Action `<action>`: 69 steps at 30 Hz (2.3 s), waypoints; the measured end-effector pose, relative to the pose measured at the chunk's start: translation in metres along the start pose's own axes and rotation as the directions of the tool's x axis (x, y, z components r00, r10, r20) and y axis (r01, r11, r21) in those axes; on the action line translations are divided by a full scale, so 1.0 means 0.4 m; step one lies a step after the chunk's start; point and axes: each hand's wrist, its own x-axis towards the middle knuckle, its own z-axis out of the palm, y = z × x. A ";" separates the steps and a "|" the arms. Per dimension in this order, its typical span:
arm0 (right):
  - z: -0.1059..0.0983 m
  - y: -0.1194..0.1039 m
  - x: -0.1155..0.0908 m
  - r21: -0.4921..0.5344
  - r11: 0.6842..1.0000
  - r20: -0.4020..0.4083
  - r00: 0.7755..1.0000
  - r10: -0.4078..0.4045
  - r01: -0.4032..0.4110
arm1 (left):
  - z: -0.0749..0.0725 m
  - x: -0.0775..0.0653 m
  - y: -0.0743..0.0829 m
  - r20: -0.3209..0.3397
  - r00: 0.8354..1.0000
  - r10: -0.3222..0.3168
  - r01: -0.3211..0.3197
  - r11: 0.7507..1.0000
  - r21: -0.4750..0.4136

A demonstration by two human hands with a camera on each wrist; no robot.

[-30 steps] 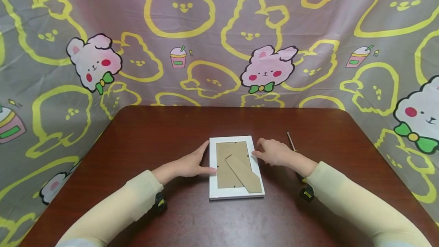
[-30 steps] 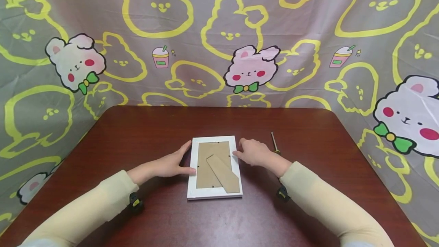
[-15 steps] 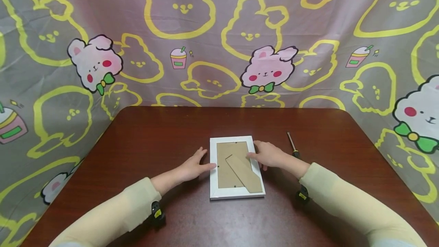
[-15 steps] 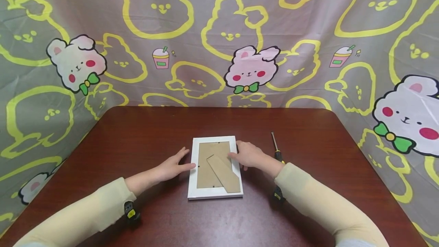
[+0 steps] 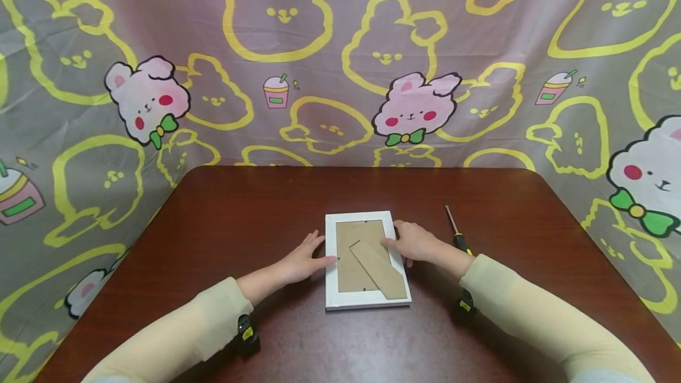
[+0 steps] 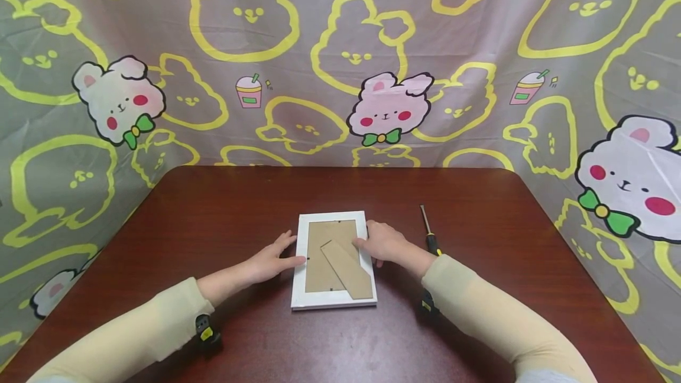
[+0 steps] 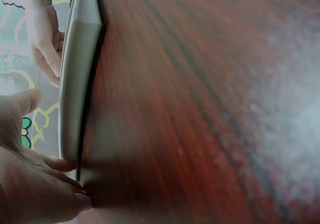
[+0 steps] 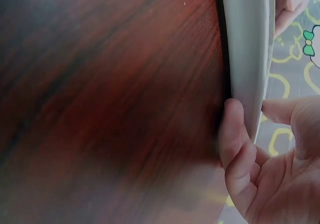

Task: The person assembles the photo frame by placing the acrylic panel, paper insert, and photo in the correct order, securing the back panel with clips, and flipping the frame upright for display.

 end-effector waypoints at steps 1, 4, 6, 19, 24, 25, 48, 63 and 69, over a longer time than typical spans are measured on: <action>0.000 0.000 -0.001 0.008 1.000 0.002 1.000 -0.002 0.002 | 0.001 0.001 0.001 0.000 1.000 0.002 -0.002 1.000 -0.001; 0.001 0.002 -0.002 0.036 0.999 0.004 1.000 -0.011 0.011 | 0.005 0.003 0.003 -0.004 1.000 0.004 -0.004 1.000 -0.005; 0.002 0.003 -0.002 0.050 0.999 0.004 1.000 -0.014 0.014 | 0.007 0.005 0.005 -0.010 1.000 0.006 -0.006 1.000 -0.005; 0.012 0.019 0.000 0.122 0.992 -0.010 1.000 -0.020 0.021 | 0.007 0.002 0.011 -0.025 0.999 0.029 -0.031 0.997 -0.077; 0.012 0.025 0.002 0.166 0.986 -0.012 1.000 -0.026 0.028 | 0.002 0.008 0.023 0.014 0.998 0.066 -0.061 0.971 -0.231; 0.011 0.026 0.003 0.172 0.985 -0.011 1.000 -0.029 0.030 | 0.001 0.008 0.025 0.027 0.997 0.069 -0.060 0.965 -0.254; 0.004 0.022 0.002 0.369 0.926 -0.062 0.996 -0.067 0.085 | -0.046 0.009 0.094 0.122 0.984 0.133 -0.064 0.889 -0.453; -0.053 -0.008 0.018 0.330 0.936 -0.067 0.992 -0.110 0.126 | -0.110 -0.001 0.140 0.013 0.988 0.151 -0.134 0.911 -0.389; -0.127 -0.036 0.012 0.005 0.982 -0.220 0.958 -0.186 0.191 | -0.135 -0.006 0.149 0.005 0.986 0.165 -0.155 0.940 -0.304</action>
